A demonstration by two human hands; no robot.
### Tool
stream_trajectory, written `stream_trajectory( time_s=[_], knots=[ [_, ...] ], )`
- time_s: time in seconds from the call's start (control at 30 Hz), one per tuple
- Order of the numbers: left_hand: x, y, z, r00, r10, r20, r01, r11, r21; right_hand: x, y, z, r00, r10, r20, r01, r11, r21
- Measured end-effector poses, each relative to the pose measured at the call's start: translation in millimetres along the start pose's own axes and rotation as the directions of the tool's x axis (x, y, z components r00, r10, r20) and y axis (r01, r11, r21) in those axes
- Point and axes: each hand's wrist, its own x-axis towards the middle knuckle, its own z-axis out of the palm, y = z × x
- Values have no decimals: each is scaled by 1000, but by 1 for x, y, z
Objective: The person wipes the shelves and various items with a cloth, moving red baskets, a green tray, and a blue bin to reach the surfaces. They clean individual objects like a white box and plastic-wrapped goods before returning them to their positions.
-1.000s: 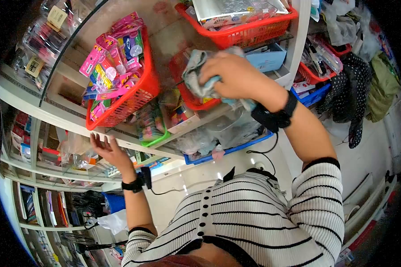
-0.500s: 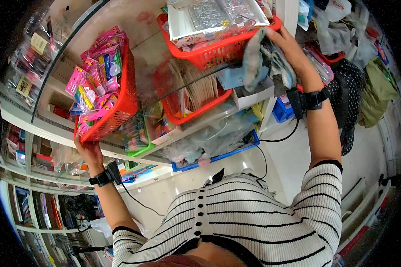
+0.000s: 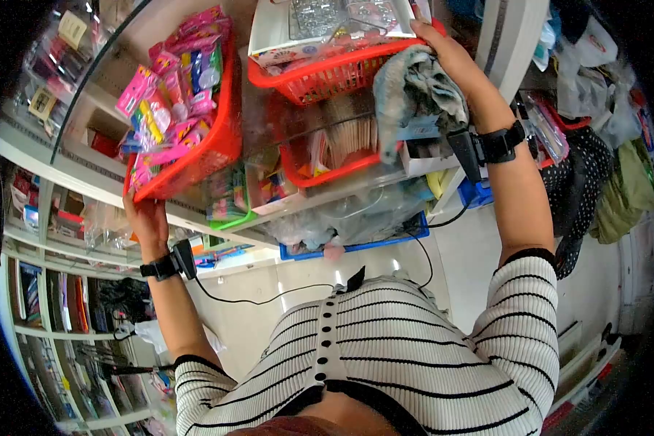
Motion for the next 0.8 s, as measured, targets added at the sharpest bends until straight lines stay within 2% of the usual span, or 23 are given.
stream_trajectory(
  time_s=[0.03,0.1,0.13,0.17,0.23,0.27,0.3,0.37,0.4,0.43,0.5,0.53,0.57,0.6,0.63,0.7,0.73,0.77,0.8],
  knots=[
    [-1,-1,2,1000,9,5,-10,999,41,-1,-4,6,1000,9,15,-9,1000,-1],
    [-3,-4,10,1000,6,7,-7,999,46,-4,-7,15,998,-19,-52,19,1000,-6],
    [-2,-7,12,1000,15,0,-15,1000,18,3,1,11,1000,-6,-4,6,994,107],
    [0,-9,14,1000,25,-4,-25,1000,-12,12,11,5,1000,0,1,0,994,106],
    [0,-12,16,1000,-5,9,5,1000,-12,27,28,-10,995,62,-82,-40,968,248],
    [0,-13,22,1000,19,-1,-19,1000,7,29,29,-16,998,51,-46,-42,985,168],
    [-2,-15,25,999,41,-7,-41,999,26,30,34,-16,997,58,-48,-49,985,167],
    [-1,-18,24,999,44,10,-44,998,37,26,43,-17,957,-290,-13,290,957,-9],
    [-2,-17,23,998,50,33,-52,997,51,-13,-6,19,986,-122,-109,125,992,19],
    [-5,-17,25,997,58,57,-61,996,62,-39,-4,19,966,-258,24,259,965,-32],
    [-26,-19,34,972,202,121,-225,950,219,-43,23,-7,952,-234,-198,181,951,-252],
    [-24,-37,3,953,286,96,-299,851,433,-63,7,-18,963,-226,-148,165,925,-341],
    [-33,-44,-3,899,425,103,-403,712,576,-76,2,-31,962,-235,-141,200,954,-225],
    [-53,-44,11,896,444,-13,-385,791,475,-83,-1,-51,941,-241,-239,190,958,-216],
    [-69,-45,18,890,452,-62,-366,788,495,-89,-6,-66,911,-244,-333,183,962,-204],
    [-88,-61,29,812,584,-8,-467,657,592,-98,-30,-77,812,-254,-525,239,966,-97],
    [-94,-69,34,794,606,59,-501,595,629,-98,-39,-81,741,-401,-539,255,910,-326],
    [-99,-73,44,771,623,128,-535,527,660,-91,-39,-81,734,-401,-548,252,910,-329],
    [-106,-75,61,736,627,254,-611,456,646,-82,-37,-77,731,-485,-480,149,800,-581]
  ],
)
